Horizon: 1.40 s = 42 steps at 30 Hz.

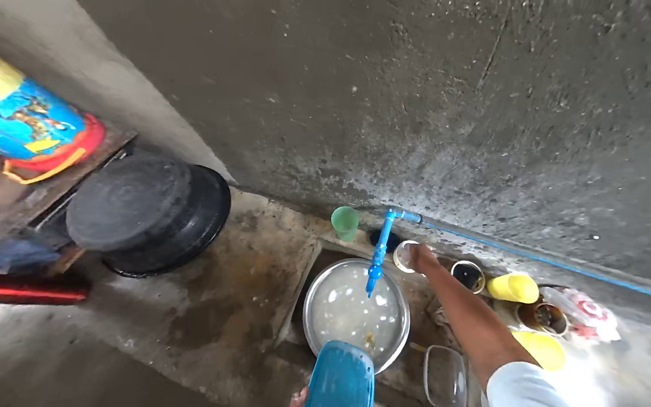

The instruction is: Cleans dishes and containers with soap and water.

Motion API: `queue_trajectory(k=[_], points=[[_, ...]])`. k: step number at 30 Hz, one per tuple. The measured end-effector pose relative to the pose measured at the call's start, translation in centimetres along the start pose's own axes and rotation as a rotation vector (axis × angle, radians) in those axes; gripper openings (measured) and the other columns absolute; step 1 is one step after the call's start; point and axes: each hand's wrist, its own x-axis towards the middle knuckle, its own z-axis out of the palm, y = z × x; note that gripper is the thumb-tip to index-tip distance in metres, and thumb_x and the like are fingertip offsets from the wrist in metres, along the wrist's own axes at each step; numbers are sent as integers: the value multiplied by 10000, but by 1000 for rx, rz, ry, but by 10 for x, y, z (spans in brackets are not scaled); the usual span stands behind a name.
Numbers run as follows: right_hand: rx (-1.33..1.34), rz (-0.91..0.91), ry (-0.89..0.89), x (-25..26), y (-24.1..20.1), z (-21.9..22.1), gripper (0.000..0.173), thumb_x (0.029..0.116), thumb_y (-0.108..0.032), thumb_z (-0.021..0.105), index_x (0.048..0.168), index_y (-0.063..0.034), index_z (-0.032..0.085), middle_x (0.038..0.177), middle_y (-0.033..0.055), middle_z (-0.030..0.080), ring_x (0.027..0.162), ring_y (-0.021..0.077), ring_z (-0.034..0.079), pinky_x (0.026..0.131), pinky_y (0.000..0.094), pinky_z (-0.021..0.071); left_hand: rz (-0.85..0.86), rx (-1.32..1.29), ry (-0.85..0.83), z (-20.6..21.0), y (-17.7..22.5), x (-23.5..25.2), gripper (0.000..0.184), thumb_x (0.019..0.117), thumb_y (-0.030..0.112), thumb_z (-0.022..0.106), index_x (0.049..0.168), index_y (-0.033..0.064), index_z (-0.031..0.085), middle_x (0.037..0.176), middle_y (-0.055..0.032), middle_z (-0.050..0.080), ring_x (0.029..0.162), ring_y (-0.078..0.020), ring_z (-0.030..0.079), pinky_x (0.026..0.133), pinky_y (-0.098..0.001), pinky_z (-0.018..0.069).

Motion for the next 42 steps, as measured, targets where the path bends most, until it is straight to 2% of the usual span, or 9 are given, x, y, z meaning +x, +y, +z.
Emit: queue_trajectory(k=[5, 12, 15, 19, 25, 28, 32, 37, 42], points=[[508, -69, 94, -16, 32, 0, 633, 909, -337, 786, 1374, 24, 555, 1324, 270, 610, 1242, 388, 596, 1078, 557, 460, -22, -19, -6, 11, 2, 2, 174, 805, 425, 780, 850, 258, 793, 810, 27, 769, 763, -68, 743, 687, -267, 625], [1408, -141, 10, -186, -10, -11, 511, 1107, -450, 340, 1303, -35, 565, 1000, 100, 711, 880, 183, 707, 783, 394, 615, -287, -185, -354, 37, -28, 33, 451, 818, 563, 709, 1045, 180, 778, 1031, -93, 764, 992, -257, 737, 865, -516, 604], [1102, -479, 121, -247, -39, 21, 481, 994, -407, 552, 1265, -12, 592, 1104, 29, 675, 995, 85, 653, 884, 300, 571, -340, -310, -508, 67, -40, 44, 554, 845, 587, 693, 1182, 149, 730, 1157, -122, 732, 1098, -286, 699, 938, -525, 571], [571, -703, 554, -251, -78, 90, 501, 998, -289, 529, 1432, -46, 589, 1561, 230, 448, 1483, 427, 364, 1214, 609, 273, -236, -224, -315, 114, -38, 35, 332, 959, 426, 524, 1056, 153, 687, 967, -43, 747, 903, -144, 729, 777, -337, 614], [746, -433, 578, -257, -93, 87, 453, 1015, -178, 544, 1376, 96, 558, 1365, 263, 612, 1318, 348, 573, 1133, 455, 444, -195, -75, -250, 116, -39, 18, 386, 921, 430, 593, 1142, 119, 657, 1002, -72, 747, 928, -176, 734, 788, -376, 623], [626, -573, 519, -276, -97, 104, 532, 1021, -281, 513, 1412, 77, 555, 1460, 249, 555, 1421, 348, 484, 1212, 491, 346, -43, -65, -230, 118, -31, 28, 368, 1032, 353, 387, 1172, 143, 655, 1026, -1, 755, 952, -84, 724, 793, -276, 614], [625, -454, 488, -243, -96, 76, 590, 1066, -276, 435, 1553, 49, 365, 1641, 242, 303, 1555, 352, 243, 1283, 488, 171, -190, -102, -278, 117, -39, 25, 446, 960, 464, 526, 1219, 114, 625, 1055, -88, 731, 973, -195, 720, 817, -401, 613], [559, -615, 401, -279, -102, 94, 545, 1037, -291, 501, 1481, 24, 504, 1569, 211, 448, 1495, 321, 382, 1241, 479, 288, 43, -1, -183, 123, -16, 38, 357, 1052, 300, 296, 1055, 124, 606, 888, 2, 718, 838, -81, 711, 721, -257, 597], [641, -418, 562, -231, -77, 57, 430, 1042, -197, 525, 1397, 39, 585, 1419, 213, 602, 1333, 311, 580, 1145, 453, 441, -238, -115, -287, 115, -30, 25, 650, 684, 484, 842, 1174, 100, 654, 1035, -129, 739, 941, -247, 740, 790, -438, 627]])
